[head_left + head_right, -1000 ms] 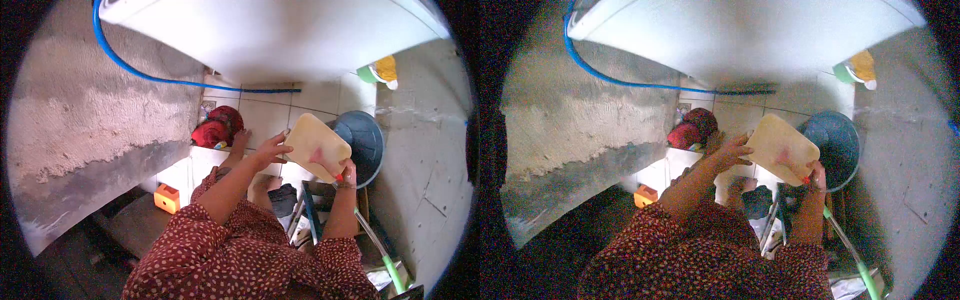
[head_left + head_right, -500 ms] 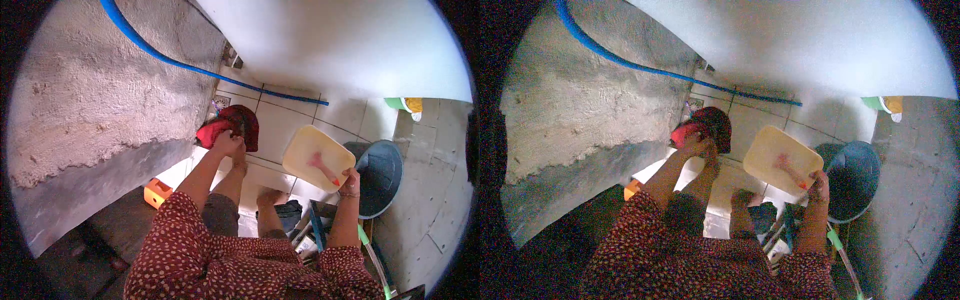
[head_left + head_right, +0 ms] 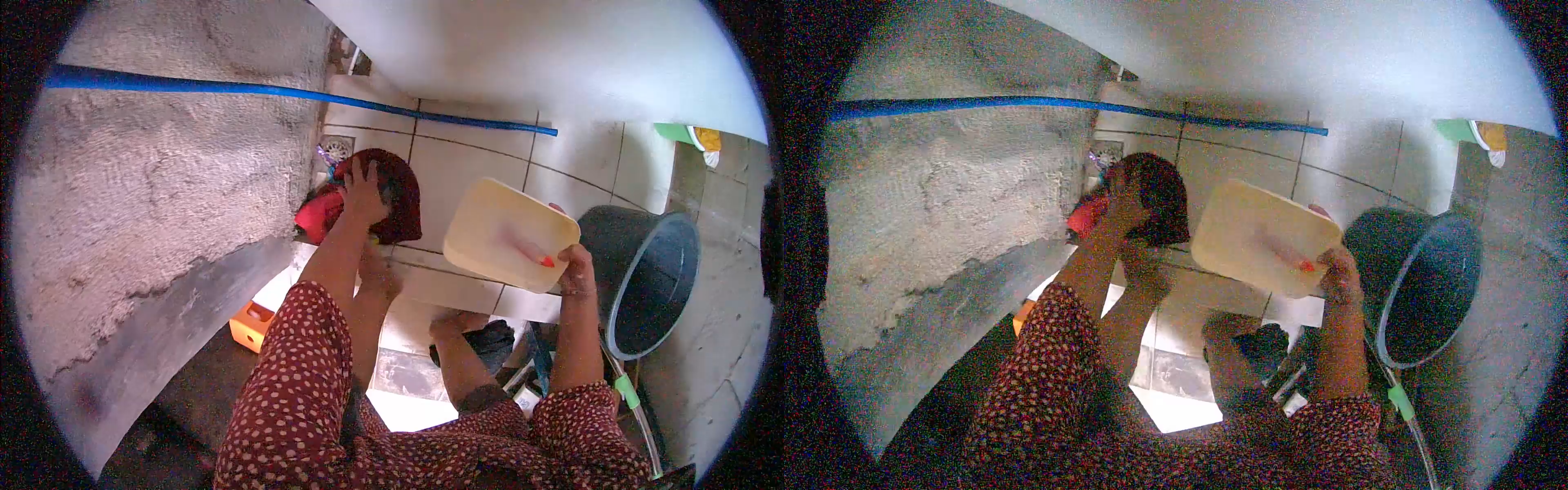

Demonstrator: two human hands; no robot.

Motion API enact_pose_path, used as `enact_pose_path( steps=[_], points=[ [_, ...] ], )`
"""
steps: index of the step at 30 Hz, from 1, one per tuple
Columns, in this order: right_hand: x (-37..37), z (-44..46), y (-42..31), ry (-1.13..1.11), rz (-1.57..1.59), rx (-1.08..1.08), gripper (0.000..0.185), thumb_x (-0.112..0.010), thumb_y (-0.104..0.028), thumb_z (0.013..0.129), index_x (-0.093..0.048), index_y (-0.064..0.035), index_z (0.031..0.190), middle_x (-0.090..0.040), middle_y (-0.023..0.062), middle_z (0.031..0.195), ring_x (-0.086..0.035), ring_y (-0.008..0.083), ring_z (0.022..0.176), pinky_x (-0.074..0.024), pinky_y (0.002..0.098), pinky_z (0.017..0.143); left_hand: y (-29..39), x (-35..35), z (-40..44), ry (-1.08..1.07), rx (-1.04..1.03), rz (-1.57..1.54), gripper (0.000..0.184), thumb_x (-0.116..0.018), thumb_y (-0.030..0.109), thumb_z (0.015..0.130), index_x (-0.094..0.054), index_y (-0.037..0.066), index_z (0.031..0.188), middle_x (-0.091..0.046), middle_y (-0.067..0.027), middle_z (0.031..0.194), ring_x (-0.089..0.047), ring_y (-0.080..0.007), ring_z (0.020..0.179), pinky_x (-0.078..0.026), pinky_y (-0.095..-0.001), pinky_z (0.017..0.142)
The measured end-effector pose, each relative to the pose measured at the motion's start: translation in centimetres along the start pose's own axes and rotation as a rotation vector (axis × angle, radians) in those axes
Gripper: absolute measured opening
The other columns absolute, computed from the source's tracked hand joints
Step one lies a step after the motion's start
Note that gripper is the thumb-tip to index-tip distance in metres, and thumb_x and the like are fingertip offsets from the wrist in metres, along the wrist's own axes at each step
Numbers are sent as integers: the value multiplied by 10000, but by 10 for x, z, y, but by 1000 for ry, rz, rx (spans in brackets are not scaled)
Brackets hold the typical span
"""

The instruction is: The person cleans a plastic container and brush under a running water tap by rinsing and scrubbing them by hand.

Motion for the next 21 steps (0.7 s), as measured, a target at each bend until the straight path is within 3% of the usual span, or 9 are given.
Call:
enact_pose_path(
  steps=[2,4,6,9,12,15,18,21],
  points=[
    [-15,8,7,-6,11,30,854,-577,-207,511,-271,-34,1288,-413,190,1220,-441,331,1115,-380,435,936,20,21,-5,-119,36,10,1056,-735,371,565,-79,172,1369,-67,-144,1411,-241,-443,1207,-299,-567,926],
    [-8,16,15,-8,-2,43,841,-575,-216,515,-281,-34,1281,-417,185,1215,-448,319,1104,-389,422,927,31,33,-9,-224,41,62,1101,-748,379,544,-47,184,1371,-70,-128,1413,-272,-427,1193,-312,-572,913],
    [20,27,29,-8,-36,37,927,-727,-360,507,-302,-47,1269,-431,156,1210,-470,297,1080,-416,408,895,30,28,-8,-314,16,155,1133,-757,379,530,-22,188,1371,-94,-125,1408,-316,-409,1172,-334,-565,899],
    [31,40,42,-55,33,36,885,-685,-309,516,-299,-45,1267,-436,154,1198,-464,291,1082,-408,404,900,12,3,5,-263,19,186,1125,-765,377,523,-52,174,1369,-148,-113,1392,-397,-382,1123,-409,-511,853],
    [37,48,52,-65,109,-15,814,-531,-118,486,-293,-44,1261,-412,198,1217,-442,348,1111,-365,453,947,-4,-13,11,-359,151,54,934,-755,334,548,-273,100,1313,-245,-116,1353,-481,-361,1042,-468,-428,805],
    [30,49,42,-99,3,15,813,-535,-129,492,-295,-49,1264,-405,203,1226,-438,358,1115,-361,465,947,-10,-52,30,-302,104,136,577,-723,264,570,-548,13,1060,-445,-161,1215,-558,-322,941,-493,-360,773],
    [24,42,30,-66,22,13,863,-619,-210,496,-284,-49,1275,-408,185,1228,-448,340,1100,-367,462,942,12,-40,17,-410,-60,-9,309,-666,181,573,-630,-17,807,-589,-202,959,-597,-310,845,-495,-348,760],
    [4,29,6,-37,48,14,927,-703,-291,500,-273,-50,1285,-412,167,1231,-458,322,1085,-372,459,938,27,-55,9,-339,-39,-164,276,-626,160,556,-631,-25,760,-612,-205,825,-601,-324,803,-492,-355,747]
  ],
)
Point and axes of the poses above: each hand's wrist, its own z-axis towards the middle knuckle, its own x-axis out of the back of the hand, y = z × x, the point moved 8 cm from there along z, towards the middle knuckle
